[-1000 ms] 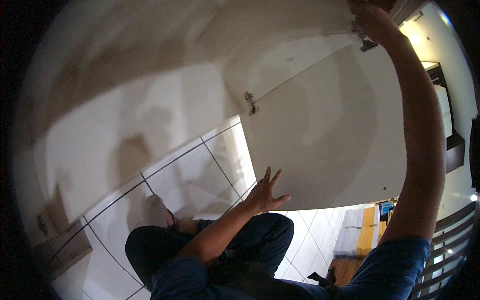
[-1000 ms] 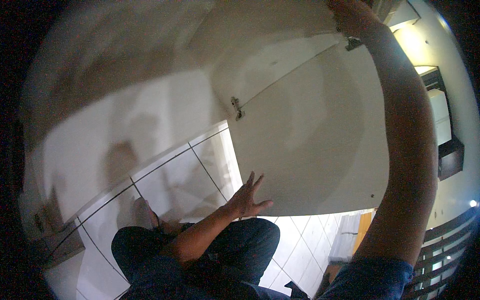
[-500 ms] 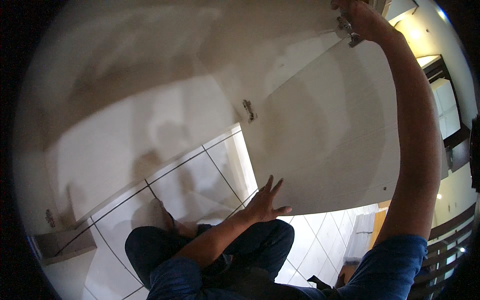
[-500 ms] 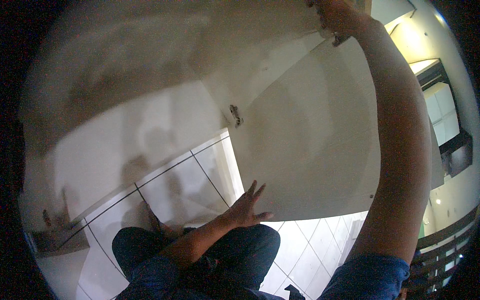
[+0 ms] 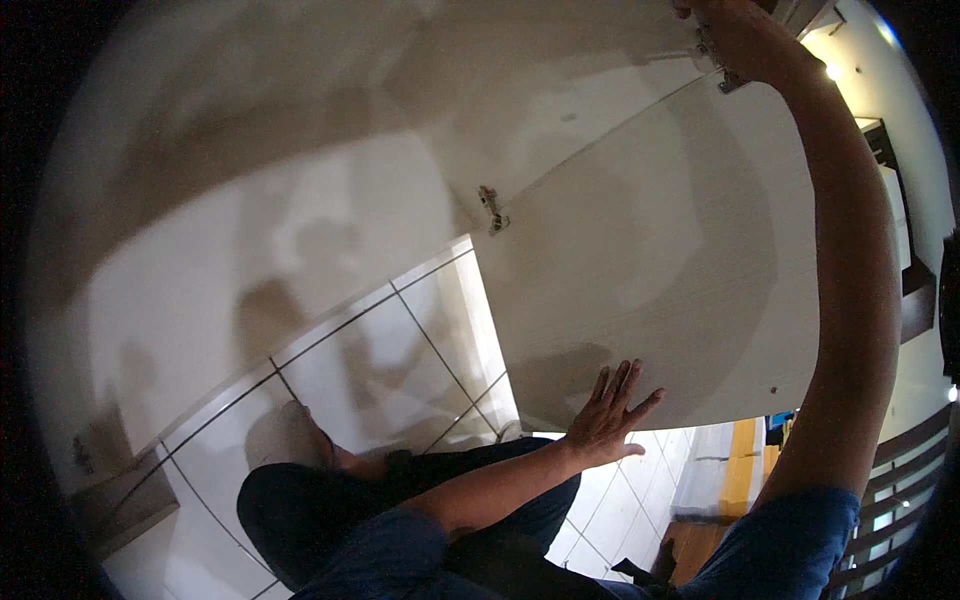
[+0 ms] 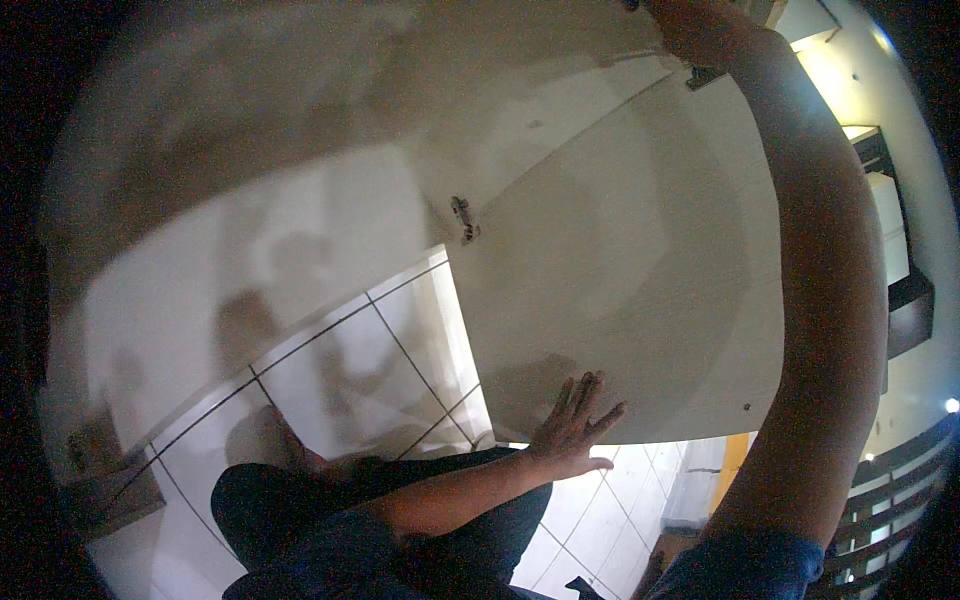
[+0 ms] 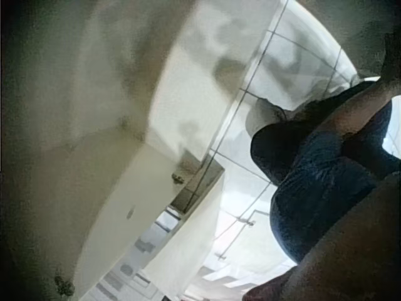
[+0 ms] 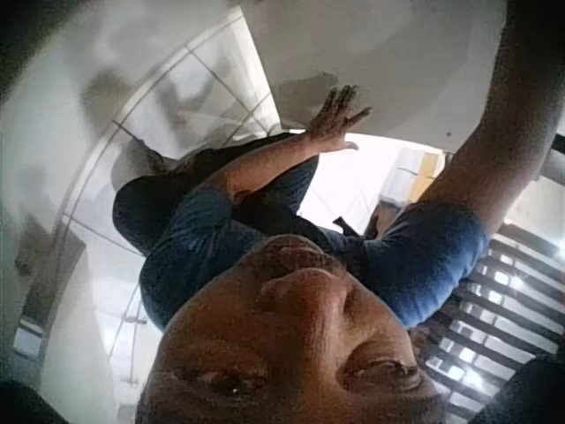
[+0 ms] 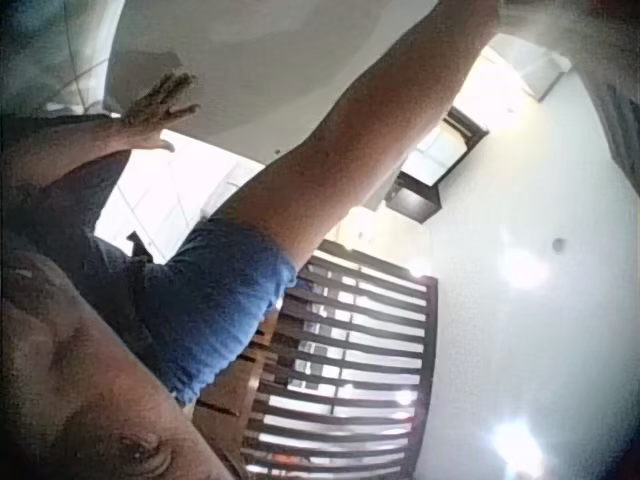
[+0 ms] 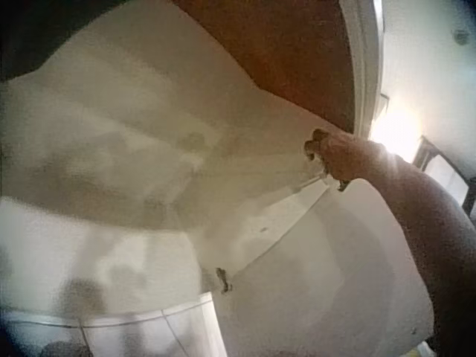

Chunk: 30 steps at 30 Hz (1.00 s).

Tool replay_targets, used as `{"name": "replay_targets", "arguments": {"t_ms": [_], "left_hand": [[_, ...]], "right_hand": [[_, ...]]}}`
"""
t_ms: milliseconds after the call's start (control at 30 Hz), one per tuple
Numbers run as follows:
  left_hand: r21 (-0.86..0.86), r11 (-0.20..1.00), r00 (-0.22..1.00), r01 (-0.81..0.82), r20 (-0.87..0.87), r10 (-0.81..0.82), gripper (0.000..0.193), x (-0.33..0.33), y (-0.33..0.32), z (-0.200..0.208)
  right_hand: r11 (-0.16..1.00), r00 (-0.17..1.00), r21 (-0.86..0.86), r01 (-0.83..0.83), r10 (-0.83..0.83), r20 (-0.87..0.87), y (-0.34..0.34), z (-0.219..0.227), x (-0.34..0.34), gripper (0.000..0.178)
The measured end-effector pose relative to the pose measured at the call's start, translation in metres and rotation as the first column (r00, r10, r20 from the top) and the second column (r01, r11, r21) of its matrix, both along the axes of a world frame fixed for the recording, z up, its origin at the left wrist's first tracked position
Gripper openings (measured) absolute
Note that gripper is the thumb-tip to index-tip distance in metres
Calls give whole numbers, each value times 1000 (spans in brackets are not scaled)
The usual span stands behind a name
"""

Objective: The person uses a screwdriver to remove screws from cabinet door hinges and detaches the doors from the cabinet frame. They then place the removed doors on the floor and proceed to remove screws from the cabinet frame itself.

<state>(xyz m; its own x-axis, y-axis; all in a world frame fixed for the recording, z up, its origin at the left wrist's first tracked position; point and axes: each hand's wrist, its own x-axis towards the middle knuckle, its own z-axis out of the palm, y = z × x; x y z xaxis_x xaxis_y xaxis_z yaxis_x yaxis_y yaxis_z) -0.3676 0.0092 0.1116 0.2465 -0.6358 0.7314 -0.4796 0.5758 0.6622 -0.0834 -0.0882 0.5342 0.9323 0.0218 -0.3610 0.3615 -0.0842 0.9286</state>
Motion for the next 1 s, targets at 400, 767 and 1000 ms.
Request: {"name": "replay_targets", "arguments": {"t_ms": [400, 767, 1000], "left_hand": [[6, 1000, 1000, -18, 1, 18, 100, -17, -25, -8], [94, 995, 994, -41, -101, 50, 99, -17, -22, -7], [100, 993, 990, -62, -118, 74, 102, -26, -23, -10]], "right_hand": [[931, 913, 318, 180, -278, 298, 27, 11, -10, 15], [907, 925, 400, -133, -31, 378, 17, -3, -9, 31], [976, 755, 169, 140, -215, 620, 19, -9, -3, 28]]}}
